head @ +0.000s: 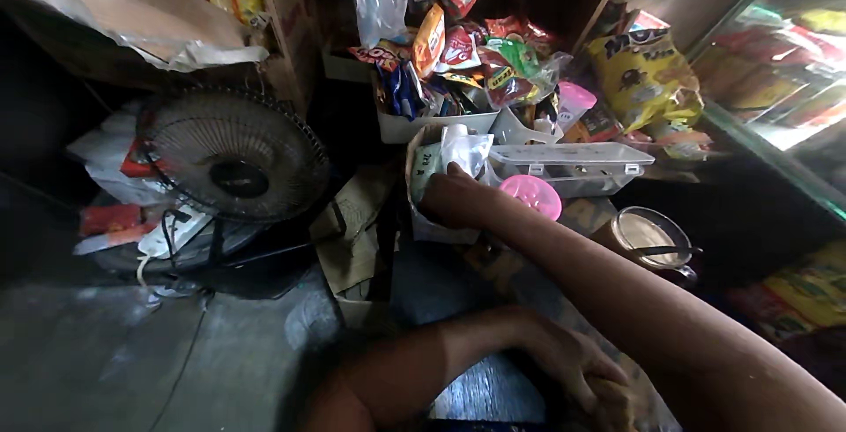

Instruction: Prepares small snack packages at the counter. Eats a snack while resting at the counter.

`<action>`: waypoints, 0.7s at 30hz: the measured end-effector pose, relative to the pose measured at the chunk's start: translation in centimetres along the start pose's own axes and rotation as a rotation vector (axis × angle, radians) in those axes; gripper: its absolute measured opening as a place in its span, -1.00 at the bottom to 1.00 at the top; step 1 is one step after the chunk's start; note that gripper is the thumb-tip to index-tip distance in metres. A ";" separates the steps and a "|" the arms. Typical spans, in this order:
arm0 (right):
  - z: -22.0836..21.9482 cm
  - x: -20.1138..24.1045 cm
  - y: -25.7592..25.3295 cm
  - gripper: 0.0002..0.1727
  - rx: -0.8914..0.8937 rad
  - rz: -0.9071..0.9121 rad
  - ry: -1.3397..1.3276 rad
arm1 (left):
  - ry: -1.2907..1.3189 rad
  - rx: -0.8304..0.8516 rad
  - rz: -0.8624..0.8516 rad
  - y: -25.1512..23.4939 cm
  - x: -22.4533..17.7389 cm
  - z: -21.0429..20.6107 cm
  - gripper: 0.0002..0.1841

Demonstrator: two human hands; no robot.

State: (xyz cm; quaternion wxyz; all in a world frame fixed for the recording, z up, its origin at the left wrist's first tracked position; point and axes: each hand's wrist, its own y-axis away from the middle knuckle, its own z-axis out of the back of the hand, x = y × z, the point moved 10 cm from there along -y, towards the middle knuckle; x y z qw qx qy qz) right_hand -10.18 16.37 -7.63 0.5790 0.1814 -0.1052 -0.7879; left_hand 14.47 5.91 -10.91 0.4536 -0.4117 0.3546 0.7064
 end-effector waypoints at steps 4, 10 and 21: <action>0.1 -0.2 0.0 -0.79 -0.061 0.009 0.025 | -0.006 -0.012 -0.056 -0.4 0.2 0.0 -0.66; 0.1 -0.3 0.2 -0.79 0.000 -0.051 0.021 | 0.000 -0.009 -0.049 -0.4 0.2 -0.1 -0.65; 1.3 -1.3 1.2 -0.80 -0.184 -0.041 -0.095 | -0.081 0.021 0.101 0.0 0.2 -0.1 -0.57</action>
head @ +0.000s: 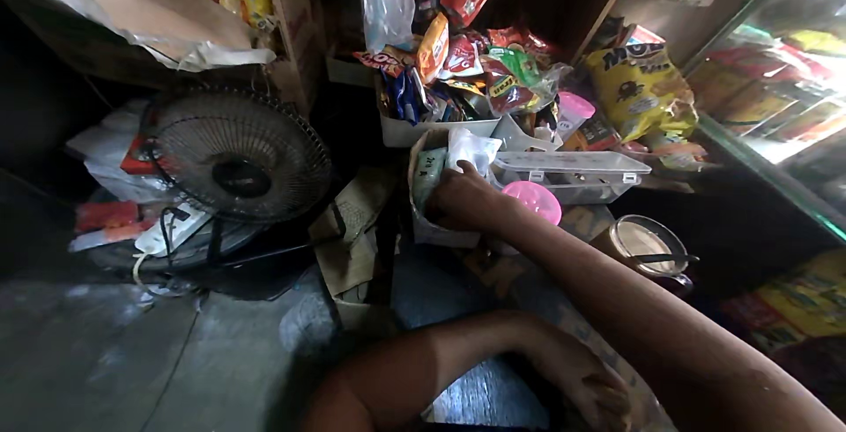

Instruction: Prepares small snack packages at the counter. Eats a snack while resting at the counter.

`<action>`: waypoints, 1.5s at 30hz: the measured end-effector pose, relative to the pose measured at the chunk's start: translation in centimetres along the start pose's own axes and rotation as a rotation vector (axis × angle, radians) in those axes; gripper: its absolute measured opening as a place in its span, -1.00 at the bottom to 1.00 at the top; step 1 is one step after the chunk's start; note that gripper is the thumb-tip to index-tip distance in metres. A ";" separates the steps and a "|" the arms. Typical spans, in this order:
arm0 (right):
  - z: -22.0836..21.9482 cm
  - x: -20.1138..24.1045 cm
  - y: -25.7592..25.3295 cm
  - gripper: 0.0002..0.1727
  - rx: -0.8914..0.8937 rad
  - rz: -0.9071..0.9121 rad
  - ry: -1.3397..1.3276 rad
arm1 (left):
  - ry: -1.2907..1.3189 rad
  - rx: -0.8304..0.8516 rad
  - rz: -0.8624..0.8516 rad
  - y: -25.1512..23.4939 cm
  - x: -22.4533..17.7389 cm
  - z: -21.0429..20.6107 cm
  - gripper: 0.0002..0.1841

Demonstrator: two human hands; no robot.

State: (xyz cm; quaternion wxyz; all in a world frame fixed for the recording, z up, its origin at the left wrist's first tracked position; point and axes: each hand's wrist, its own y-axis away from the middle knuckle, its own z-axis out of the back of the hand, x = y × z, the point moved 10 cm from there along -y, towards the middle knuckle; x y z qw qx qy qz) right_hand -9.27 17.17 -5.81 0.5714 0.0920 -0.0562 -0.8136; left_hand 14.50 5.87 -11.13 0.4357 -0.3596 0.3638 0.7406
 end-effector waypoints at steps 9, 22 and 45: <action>4.3 -3.5 3.2 -0.78 -0.446 -0.236 -0.622 | -0.017 -0.034 -0.080 0.3 -0.5 0.0 -0.64; 8.3 -8.7 8.3 -0.83 -0.933 -0.455 -1.486 | 0.071 -0.006 -0.106 0.1 -0.3 0.0 -0.51; 2.4 -0.5 49.7 -0.77 -1.491 -0.026 -1.307 | 0.604 0.202 -0.532 0.4 -2.9 -1.6 0.19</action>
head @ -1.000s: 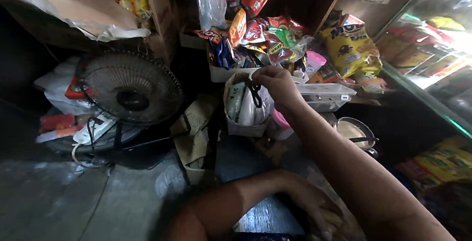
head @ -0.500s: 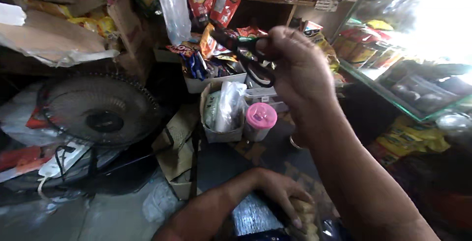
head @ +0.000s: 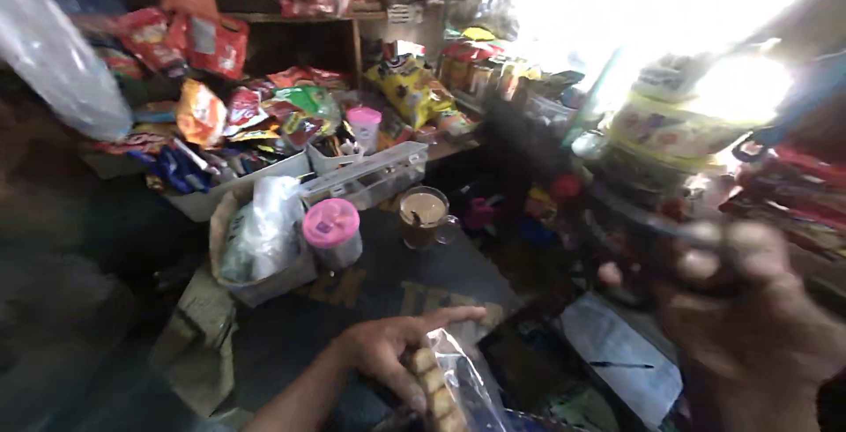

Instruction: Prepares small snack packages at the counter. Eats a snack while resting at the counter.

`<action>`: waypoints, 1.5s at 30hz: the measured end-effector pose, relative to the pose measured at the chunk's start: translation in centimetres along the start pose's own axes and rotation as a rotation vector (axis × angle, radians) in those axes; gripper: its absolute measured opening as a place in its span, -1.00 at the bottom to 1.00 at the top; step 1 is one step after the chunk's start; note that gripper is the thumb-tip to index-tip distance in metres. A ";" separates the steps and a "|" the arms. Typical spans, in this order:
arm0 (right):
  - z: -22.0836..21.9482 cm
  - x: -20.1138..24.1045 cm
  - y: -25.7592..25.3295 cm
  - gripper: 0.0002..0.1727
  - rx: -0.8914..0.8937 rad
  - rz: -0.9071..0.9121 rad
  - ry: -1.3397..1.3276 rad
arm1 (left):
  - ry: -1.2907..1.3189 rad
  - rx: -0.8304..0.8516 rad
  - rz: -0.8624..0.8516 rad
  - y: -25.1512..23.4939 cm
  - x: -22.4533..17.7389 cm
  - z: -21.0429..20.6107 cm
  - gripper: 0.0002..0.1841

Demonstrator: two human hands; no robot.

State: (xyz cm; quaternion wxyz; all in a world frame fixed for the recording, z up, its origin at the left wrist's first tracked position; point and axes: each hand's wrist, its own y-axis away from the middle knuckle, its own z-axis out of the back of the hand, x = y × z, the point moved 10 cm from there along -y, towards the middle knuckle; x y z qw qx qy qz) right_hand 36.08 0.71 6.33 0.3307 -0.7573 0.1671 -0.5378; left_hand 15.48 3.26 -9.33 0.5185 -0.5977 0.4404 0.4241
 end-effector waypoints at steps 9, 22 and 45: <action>2.6 -10.0 14.3 -0.78 -0.189 -0.372 -0.439 | 0.061 -0.117 0.119 -5.5 3.3 -3.1 -0.18; 0.9 -12.6 17.2 -0.52 -0.176 -0.514 -0.675 | 0.108 -0.147 0.077 -8.1 3.5 -1.2 -0.62; 7.7 -12.7 22.4 0.14 -0.335 -0.826 0.279 | -0.051 -0.694 0.474 -3.2 2.2 5.7 -0.80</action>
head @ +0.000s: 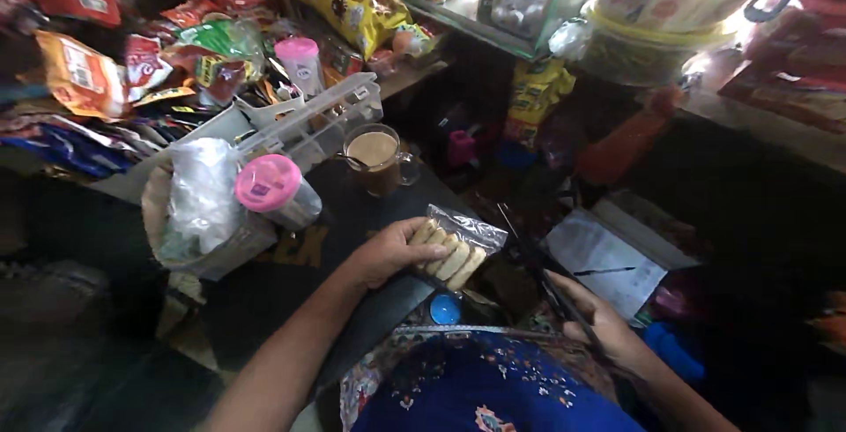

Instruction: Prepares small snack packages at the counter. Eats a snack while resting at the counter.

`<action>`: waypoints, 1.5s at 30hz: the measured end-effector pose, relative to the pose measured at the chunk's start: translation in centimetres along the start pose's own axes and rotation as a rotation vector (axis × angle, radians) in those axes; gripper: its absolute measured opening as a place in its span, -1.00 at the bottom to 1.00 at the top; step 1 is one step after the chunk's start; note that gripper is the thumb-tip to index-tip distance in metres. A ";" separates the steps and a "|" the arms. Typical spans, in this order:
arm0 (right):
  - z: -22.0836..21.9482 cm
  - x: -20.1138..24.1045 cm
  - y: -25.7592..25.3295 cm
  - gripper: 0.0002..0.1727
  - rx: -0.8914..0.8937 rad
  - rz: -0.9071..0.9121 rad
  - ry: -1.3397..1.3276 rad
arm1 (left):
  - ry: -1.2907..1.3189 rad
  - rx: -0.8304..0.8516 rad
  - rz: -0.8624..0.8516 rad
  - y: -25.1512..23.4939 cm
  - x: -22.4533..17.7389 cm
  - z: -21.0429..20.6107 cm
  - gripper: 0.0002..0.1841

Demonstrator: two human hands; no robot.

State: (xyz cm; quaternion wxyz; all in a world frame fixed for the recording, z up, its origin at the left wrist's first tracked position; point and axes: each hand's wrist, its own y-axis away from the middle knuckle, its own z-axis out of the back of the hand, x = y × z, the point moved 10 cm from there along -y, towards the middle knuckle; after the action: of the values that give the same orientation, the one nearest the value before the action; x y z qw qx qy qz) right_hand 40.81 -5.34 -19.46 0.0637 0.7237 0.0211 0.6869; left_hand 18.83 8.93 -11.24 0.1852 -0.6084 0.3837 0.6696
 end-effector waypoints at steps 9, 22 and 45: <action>0.6 0.1 0.9 0.16 0.120 0.097 0.320 | -0.019 -0.116 -0.036 -0.4 0.4 1.8 -0.78; -4.1 3.6 -3.5 0.09 0.240 0.269 0.446 | -0.177 -0.057 -0.040 0.3 -0.3 3.3 -0.80; -4.6 4.1 -4.1 -0.13 0.213 0.413 0.470 | -0.118 0.032 -0.018 0.0 0.5 3.3 -0.81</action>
State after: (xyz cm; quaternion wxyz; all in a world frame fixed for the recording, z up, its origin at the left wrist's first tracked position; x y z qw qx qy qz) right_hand 36.69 -0.52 -15.67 -0.1597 0.5368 -0.0402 0.8275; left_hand 16.50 11.22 -11.81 0.2232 -0.5684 0.3773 0.6963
